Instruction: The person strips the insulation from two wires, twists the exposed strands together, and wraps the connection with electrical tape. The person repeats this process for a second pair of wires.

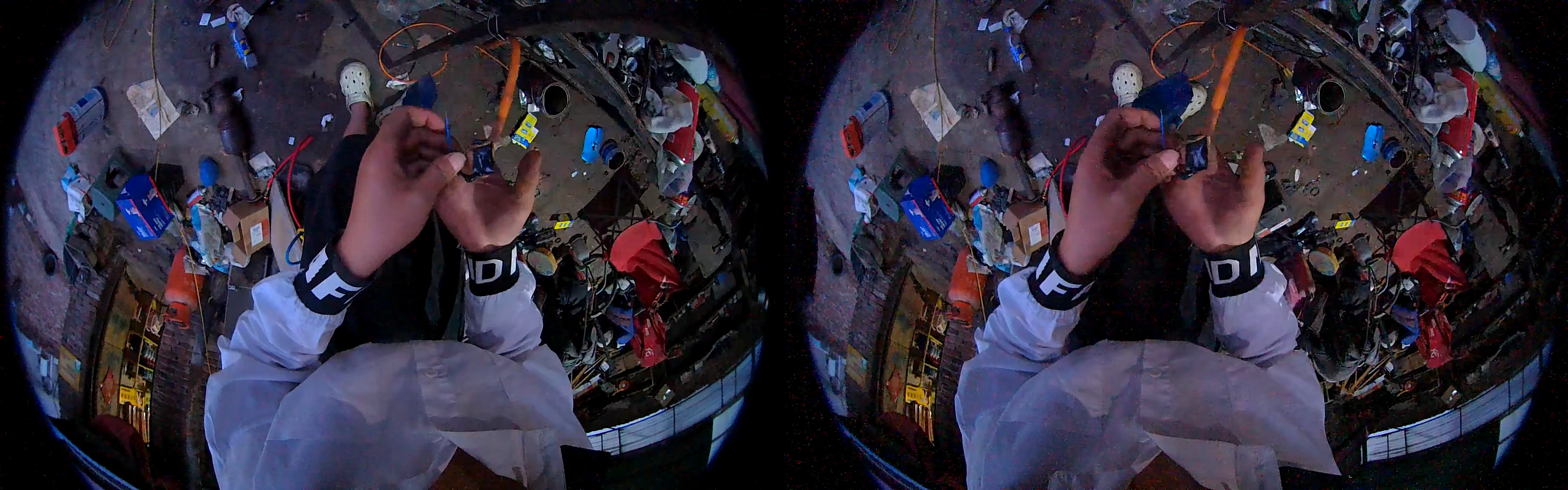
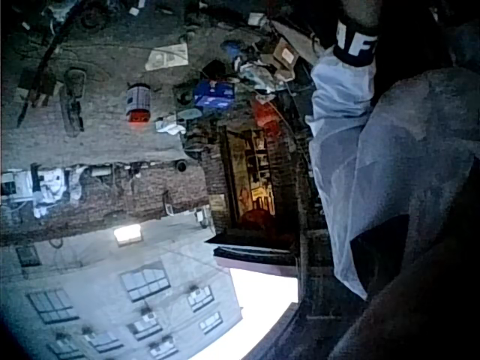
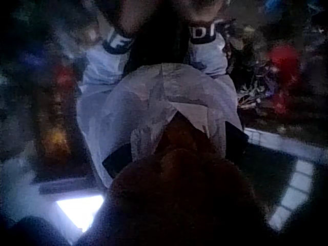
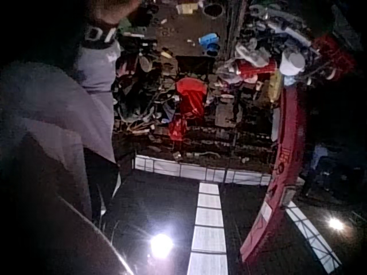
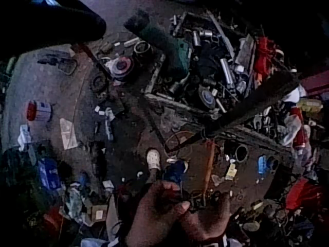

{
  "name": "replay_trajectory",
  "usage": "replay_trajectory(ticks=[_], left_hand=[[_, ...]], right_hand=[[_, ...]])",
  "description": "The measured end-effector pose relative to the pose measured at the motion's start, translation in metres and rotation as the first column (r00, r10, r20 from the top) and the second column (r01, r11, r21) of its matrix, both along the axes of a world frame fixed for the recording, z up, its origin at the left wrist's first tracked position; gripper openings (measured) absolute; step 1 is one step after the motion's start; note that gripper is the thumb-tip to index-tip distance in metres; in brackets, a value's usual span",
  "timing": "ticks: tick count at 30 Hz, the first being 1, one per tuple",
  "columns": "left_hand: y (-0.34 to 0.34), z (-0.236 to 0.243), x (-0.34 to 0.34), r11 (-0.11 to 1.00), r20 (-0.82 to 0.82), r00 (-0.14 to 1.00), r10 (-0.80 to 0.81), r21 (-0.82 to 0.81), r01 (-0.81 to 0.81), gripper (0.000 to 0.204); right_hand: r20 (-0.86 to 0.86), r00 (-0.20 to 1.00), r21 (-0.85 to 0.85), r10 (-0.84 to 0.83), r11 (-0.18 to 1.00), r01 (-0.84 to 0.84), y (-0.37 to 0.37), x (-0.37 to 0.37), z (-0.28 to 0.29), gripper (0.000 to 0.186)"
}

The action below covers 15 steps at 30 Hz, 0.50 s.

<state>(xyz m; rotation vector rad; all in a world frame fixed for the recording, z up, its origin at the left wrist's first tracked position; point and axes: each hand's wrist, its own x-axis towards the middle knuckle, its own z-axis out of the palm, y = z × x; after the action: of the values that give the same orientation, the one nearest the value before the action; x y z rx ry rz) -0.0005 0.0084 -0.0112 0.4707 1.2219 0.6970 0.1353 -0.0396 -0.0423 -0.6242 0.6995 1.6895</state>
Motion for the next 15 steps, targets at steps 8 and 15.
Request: replay_trajectory(ticks=[8,15], left_hand=[[0.001,-0.003,-0.005,0.996,-0.056,0.998,-0.041,0.076,0.045,0.028],[0.006,-0.002,-0.005,0.99,-0.017,0.993,-0.114,0.087,0.115,0.031]], right_hand=[[0.14,0.978,0.184,0.154,0.967,-0.178,0.003,-0.001,0.002,0.073],[0.142,0.972,-0.155,0.189,0.974,-0.167,0.015,0.006,0.014,0.067]])
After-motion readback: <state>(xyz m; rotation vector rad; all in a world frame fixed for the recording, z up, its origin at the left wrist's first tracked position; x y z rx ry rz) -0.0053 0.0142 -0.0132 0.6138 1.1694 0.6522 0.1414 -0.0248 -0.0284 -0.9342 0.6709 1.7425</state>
